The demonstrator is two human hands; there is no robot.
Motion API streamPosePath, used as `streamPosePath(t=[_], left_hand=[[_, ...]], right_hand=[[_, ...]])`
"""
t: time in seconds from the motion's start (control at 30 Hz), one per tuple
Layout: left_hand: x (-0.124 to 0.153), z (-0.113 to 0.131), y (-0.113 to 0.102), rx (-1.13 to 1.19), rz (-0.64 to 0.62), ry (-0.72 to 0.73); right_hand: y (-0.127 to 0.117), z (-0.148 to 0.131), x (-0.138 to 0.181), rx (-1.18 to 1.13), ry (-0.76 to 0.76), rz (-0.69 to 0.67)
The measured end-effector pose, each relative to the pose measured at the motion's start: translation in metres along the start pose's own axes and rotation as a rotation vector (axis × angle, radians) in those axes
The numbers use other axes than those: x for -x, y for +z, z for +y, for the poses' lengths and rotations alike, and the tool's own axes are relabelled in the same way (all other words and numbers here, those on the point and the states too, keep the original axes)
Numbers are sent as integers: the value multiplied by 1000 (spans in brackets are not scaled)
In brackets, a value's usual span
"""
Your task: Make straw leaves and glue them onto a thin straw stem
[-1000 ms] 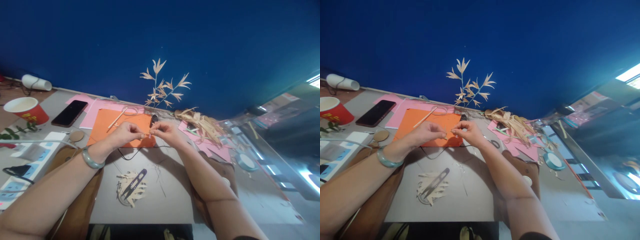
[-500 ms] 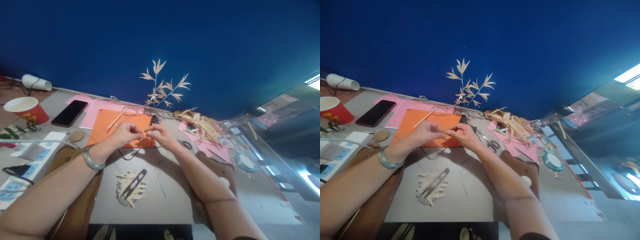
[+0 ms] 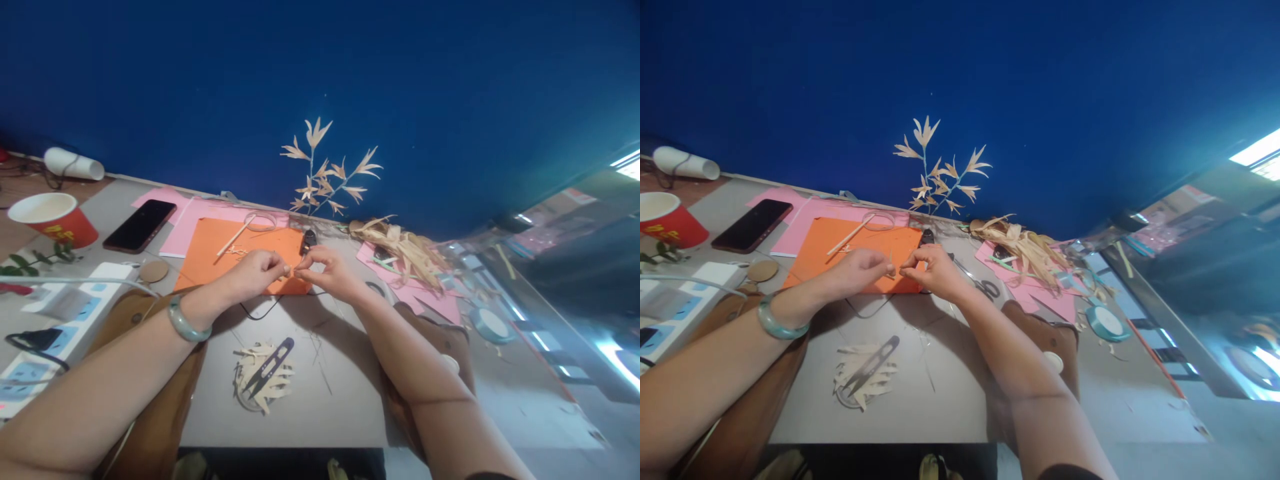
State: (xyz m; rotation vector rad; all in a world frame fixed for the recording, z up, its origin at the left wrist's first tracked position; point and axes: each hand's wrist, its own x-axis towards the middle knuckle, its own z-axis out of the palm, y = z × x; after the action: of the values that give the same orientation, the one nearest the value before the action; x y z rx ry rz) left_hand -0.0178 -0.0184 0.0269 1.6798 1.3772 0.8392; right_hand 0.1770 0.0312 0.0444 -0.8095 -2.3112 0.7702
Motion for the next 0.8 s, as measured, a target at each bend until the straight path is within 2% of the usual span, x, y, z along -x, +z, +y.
streamPosePath(t=[0.17,0.33,0.53,0.7,0.8], left_hand=[[-1,-4,-1,-18,-58,-33],[0,1,-1,76,-83,-41],[1,9,-1,338,-106,-219],[-1,6,1,391,-36,-254],[-2,1,-2,187,52,-191]], right_hand=[[-1,0,1,15,-24,19],[-3,2,1,53,-84,22],[-6,8,-1,145,-170,15],[-8,9,0,220,-234,-47],[-7,9,0,257,-259,-79]])
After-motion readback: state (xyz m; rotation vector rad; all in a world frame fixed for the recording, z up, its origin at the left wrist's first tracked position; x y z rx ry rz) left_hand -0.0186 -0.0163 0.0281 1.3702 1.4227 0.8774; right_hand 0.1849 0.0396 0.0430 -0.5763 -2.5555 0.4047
